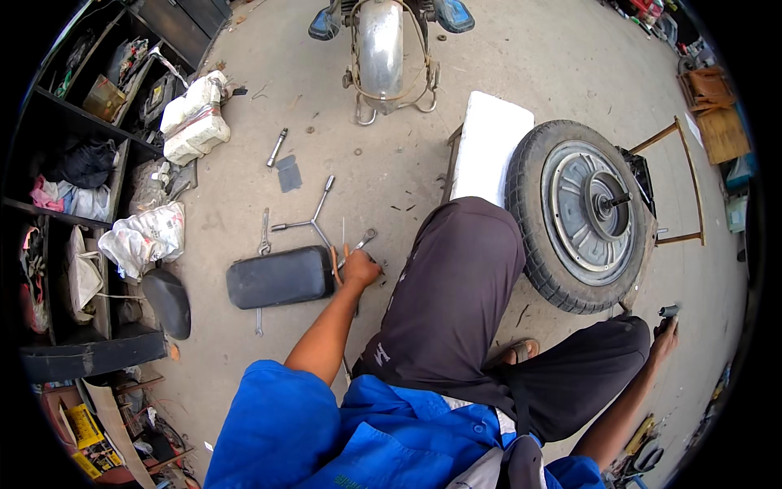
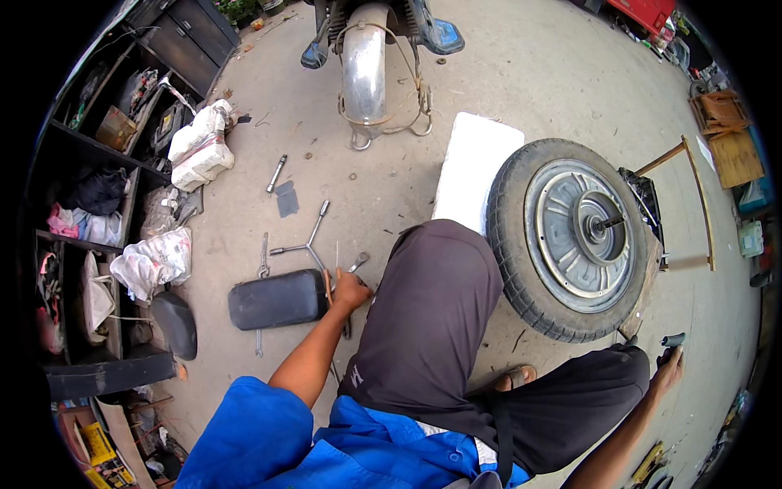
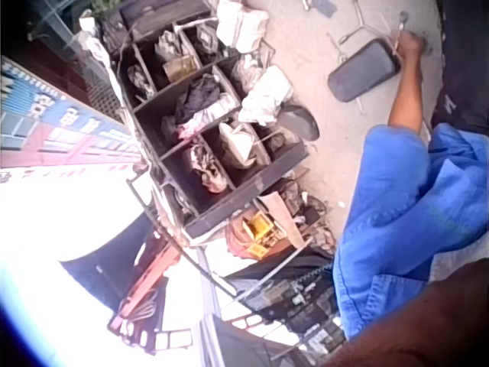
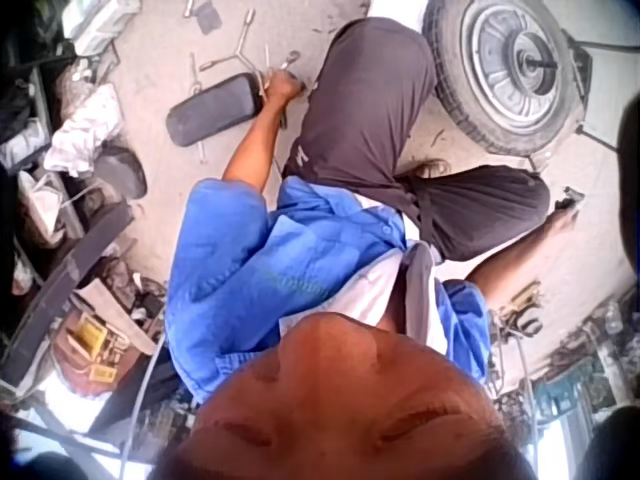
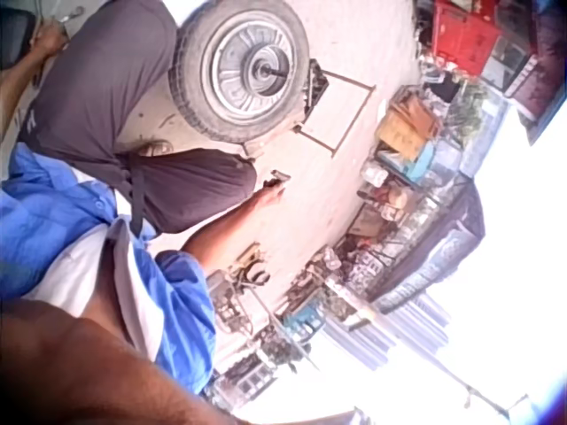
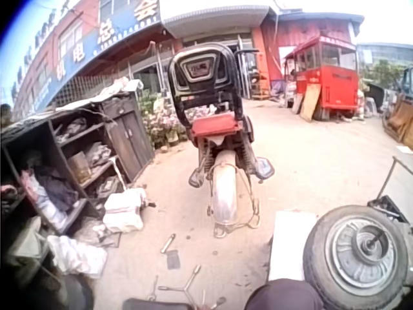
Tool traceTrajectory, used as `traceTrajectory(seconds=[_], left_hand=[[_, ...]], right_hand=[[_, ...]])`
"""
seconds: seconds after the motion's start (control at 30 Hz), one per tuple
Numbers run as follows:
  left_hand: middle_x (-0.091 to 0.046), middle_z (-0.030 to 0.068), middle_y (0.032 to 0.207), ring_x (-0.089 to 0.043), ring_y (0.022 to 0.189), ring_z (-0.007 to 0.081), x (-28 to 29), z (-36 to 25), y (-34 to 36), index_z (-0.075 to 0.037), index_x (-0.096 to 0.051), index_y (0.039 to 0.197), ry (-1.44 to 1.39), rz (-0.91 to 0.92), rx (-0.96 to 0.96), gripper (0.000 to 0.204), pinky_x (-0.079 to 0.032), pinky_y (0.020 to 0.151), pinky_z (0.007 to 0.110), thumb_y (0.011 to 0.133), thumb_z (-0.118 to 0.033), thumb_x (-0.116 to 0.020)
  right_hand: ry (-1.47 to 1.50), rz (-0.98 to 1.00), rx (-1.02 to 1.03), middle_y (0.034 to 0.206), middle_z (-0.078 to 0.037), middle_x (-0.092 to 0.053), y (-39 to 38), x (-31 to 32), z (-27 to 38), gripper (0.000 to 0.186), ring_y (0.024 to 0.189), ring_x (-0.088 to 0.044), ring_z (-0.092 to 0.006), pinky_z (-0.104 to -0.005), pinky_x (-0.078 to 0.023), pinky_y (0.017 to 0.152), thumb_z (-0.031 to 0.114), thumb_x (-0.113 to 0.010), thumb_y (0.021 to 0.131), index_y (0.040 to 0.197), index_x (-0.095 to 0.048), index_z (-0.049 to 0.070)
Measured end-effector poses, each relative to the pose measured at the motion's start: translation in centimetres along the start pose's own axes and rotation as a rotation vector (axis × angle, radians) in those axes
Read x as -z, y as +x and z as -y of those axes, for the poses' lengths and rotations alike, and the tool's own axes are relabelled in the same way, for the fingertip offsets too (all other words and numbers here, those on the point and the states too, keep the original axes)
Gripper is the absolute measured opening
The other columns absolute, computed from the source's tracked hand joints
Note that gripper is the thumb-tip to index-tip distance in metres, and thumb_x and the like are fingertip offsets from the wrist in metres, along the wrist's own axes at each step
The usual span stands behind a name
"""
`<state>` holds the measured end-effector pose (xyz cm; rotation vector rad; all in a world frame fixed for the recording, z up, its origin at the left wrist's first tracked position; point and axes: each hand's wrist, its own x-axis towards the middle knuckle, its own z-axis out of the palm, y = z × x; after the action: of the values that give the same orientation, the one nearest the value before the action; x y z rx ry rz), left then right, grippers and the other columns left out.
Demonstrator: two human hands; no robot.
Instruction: The person uses a screwdriver to loosen screws on a motor casing attached to a tire, then uses a hammer to tap the casing loose. The person removes the casing to reveal the internal copper windings of the motor.
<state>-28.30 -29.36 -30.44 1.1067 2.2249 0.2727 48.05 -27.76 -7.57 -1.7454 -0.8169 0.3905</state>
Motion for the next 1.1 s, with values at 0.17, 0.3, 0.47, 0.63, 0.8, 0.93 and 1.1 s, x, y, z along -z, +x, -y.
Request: traceTrajectory(seconds=[0.17, 0.3, 0.47, 0.63, 0.8, 0.93, 1.1], left_hand=[[-0.070, 0.0266, 0.101, -0.068, 0.103, 0.0411, 1.5, -3.0, -1.8, -0.001, -0.072, 0.090, 0.108, 0.041, -0.116, 0.018, -0.053, 0.091, 0.048, 0.074, -0.007, -0.067], [-0.071, 0.0254, 0.095, -0.068, 0.096, 0.0434, 2.6, -5.6, -3.2, -0.004, -0.071, 0.093, 0.185, 0.049, -0.271, 0.016, -0.054, 0.084, 0.052, 0.080, -0.007, -0.063], [-0.069, 0.0252, 0.088, -0.068, 0.086, 0.0453, 1.0, -3.9, -2.3, -0.003, -0.070, 0.091, 0.142, 0.010, -0.419, 0.021, -0.053, 0.076, 0.053, 0.089, -0.020, -0.057], [-0.067, 0.0265, 0.084, -0.066, 0.086, 0.0484, -3.5, 3.5, 2.1, 0.000, -0.066, 0.089, -0.006, -0.165, -0.392, 0.023, -0.051, 0.071, 0.050, 0.088, -0.022, -0.058], [-0.065, 0.0241, 0.075, -0.064, 0.069, 0.0325, 7.5, -9.0, 0.3, 0.006, -0.063, 0.087, -0.117, -0.150, -0.503, 0.020, -0.048, 0.066, 0.042, 0.085, -0.013, -0.061], [-0.062, 0.0044, 0.065, -0.052, 0.058, 0.0089, 16.6, -19.0, -2.1, 0.005, -0.064, 0.085, -0.425, -0.240, -0.555, 0.016, -0.041, 0.054, 0.026, 0.089, -0.008, -0.071], [-0.053, -0.0025, 0.065, -0.041, 0.056, 0.0039, 20.0, -28.2, -1.6, 0.002, -0.064, 0.094, -0.506, -0.152, -0.756, 0.009, -0.032, 0.054, 0.021, 0.089, -0.004, -0.069]], right_hand=[[-0.173, 0.250, -0.020, 0.068, -0.007, -0.057, -6.5, 0.3, -3.8, 0.035, 0.059, -0.053, -0.0189, -0.0333, -0.040, 0.056, 0.038, -0.059, 0.100, 0.086, -0.062, 0.005], [-0.308, 0.302, -0.043, 0.073, -0.011, -0.058, -12.6, -0.9, -4.4, 0.034, 0.065, -0.054, -0.0237, -0.0363, -0.041, 0.060, 0.038, -0.060, 0.097, 0.089, -0.063, 0.005], [-0.372, 0.302, -0.099, 0.079, -0.015, -0.060, -17.4, -1.1, -5.7, 0.034, 0.074, -0.056, -0.0297, -0.0399, -0.043, 0.065, 0.037, -0.062, 0.094, 0.093, -0.064, 0.003], [-0.391, 0.308, -0.121, 0.086, -0.020, -0.061, -19.5, -1.2, -6.3, 0.035, 0.082, -0.057, -0.0357, -0.0436, -0.044, 0.070, 0.036, -0.063, 0.092, 0.097, -0.064, 0.002], [-0.390, 0.223, -0.208, 0.092, -0.025, -0.063, -23.5, 0.5, -8.9, 0.037, 0.090, -0.059, -0.0417, -0.0473, -0.046, 0.075, 0.036, -0.064, 0.089, 0.101, -0.065, 0.001], [-0.373, 0.200, -0.233, 0.097, -0.029, -0.064, -25.3, -0.5, -10.5, 0.040, 0.097, -0.060, -0.0464, -0.0503, -0.047, 0.079, 0.035, -0.066, 0.086, 0.104, -0.066, 0.000], [-0.400, 0.141, -0.330, 0.098, -0.031, -0.068, -28.7, 0.4, -17.7, 0.042, 0.098, -0.064, -0.0490, -0.0518, -0.049, 0.082, 0.035, -0.068, 0.084, 0.105, -0.066, -0.001]])
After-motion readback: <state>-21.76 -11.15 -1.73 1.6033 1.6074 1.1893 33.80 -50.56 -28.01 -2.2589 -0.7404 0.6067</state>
